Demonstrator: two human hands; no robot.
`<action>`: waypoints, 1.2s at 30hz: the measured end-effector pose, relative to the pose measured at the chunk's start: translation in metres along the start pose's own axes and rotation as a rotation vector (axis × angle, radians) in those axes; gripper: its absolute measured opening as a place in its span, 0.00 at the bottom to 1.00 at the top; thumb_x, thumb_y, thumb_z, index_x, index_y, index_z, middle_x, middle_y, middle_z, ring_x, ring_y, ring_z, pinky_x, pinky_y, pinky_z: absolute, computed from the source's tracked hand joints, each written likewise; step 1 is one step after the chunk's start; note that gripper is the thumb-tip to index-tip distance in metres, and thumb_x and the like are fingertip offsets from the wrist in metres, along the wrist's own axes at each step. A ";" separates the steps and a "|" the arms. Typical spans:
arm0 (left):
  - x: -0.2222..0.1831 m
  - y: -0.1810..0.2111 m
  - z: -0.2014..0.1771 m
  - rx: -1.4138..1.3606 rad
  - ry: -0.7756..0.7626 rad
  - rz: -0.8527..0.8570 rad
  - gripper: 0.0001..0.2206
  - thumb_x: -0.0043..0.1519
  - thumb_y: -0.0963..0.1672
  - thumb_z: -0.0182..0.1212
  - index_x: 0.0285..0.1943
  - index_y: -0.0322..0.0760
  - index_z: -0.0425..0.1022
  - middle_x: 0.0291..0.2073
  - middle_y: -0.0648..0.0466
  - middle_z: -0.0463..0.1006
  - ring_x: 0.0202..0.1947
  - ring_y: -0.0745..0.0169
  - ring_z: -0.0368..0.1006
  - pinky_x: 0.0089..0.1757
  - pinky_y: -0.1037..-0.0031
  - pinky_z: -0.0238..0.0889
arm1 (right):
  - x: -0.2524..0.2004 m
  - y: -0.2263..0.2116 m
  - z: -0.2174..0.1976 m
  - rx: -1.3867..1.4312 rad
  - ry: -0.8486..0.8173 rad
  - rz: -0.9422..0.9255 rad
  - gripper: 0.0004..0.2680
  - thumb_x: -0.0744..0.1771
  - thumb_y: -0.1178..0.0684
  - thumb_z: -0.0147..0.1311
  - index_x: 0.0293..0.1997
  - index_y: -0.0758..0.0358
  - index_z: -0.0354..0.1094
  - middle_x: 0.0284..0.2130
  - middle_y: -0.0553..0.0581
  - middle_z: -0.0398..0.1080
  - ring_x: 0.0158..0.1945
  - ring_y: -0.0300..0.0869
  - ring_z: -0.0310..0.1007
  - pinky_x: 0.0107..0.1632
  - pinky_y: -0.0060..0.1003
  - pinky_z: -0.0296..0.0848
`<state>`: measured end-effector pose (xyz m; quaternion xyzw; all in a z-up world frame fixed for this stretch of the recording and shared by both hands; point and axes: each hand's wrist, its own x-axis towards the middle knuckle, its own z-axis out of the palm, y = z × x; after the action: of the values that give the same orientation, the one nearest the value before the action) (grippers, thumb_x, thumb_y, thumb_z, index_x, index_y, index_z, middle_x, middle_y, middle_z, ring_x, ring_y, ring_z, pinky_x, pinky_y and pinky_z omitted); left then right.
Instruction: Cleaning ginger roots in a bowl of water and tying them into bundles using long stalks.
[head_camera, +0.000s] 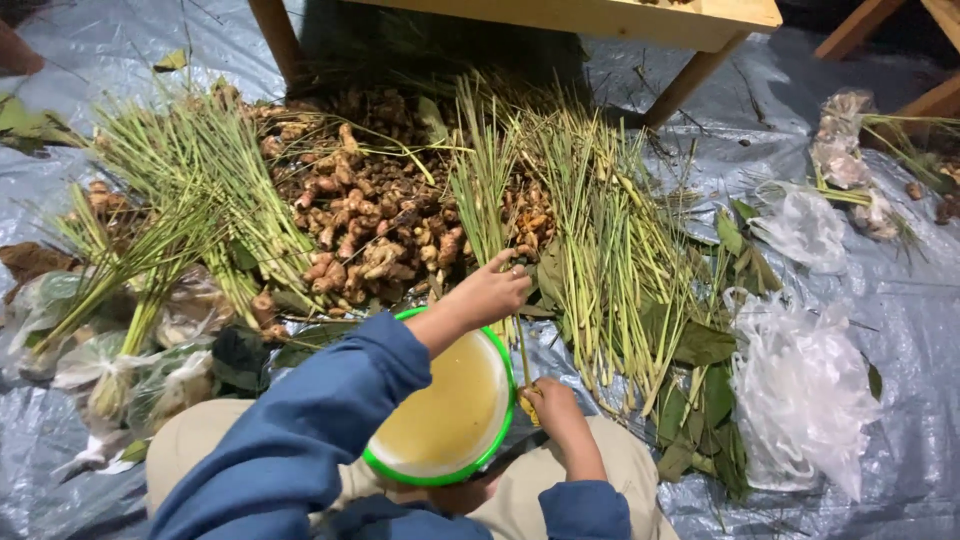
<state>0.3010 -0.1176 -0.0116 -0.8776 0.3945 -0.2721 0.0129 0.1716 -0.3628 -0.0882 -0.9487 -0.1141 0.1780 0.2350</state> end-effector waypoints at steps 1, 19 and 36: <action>0.006 0.002 0.009 0.000 0.001 0.002 0.06 0.54 0.39 0.69 0.33 0.49 0.83 0.32 0.61 0.77 0.45 0.62 0.72 0.65 0.52 0.46 | 0.007 0.011 0.008 0.000 0.002 0.001 0.10 0.67 0.46 0.57 0.36 0.64 0.75 0.32 0.66 0.76 0.42 0.65 0.77 0.47 0.56 0.75; 0.013 0.021 0.182 -0.148 -0.258 0.085 0.03 0.52 0.42 0.63 0.31 0.44 0.82 0.35 0.57 0.78 0.39 0.55 0.70 0.47 0.64 0.60 | 0.026 0.078 0.044 0.060 -0.170 0.510 0.15 0.67 0.45 0.56 0.36 0.72 0.74 0.33 0.67 0.76 0.35 0.58 0.75 0.45 0.48 0.76; 0.032 0.040 0.198 -0.177 -0.526 0.084 0.05 0.54 0.42 0.62 0.33 0.42 0.83 0.41 0.53 0.80 0.44 0.52 0.72 0.51 0.63 0.60 | 0.005 -0.003 -0.028 0.520 -0.413 0.346 0.07 0.67 0.52 0.57 0.36 0.65 0.76 0.29 0.53 0.73 0.30 0.38 0.68 0.36 0.32 0.70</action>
<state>0.3876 -0.2051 -0.1749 -0.8986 0.4360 0.0016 0.0495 0.1868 -0.3700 -0.0648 -0.8069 0.0519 0.4256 0.4064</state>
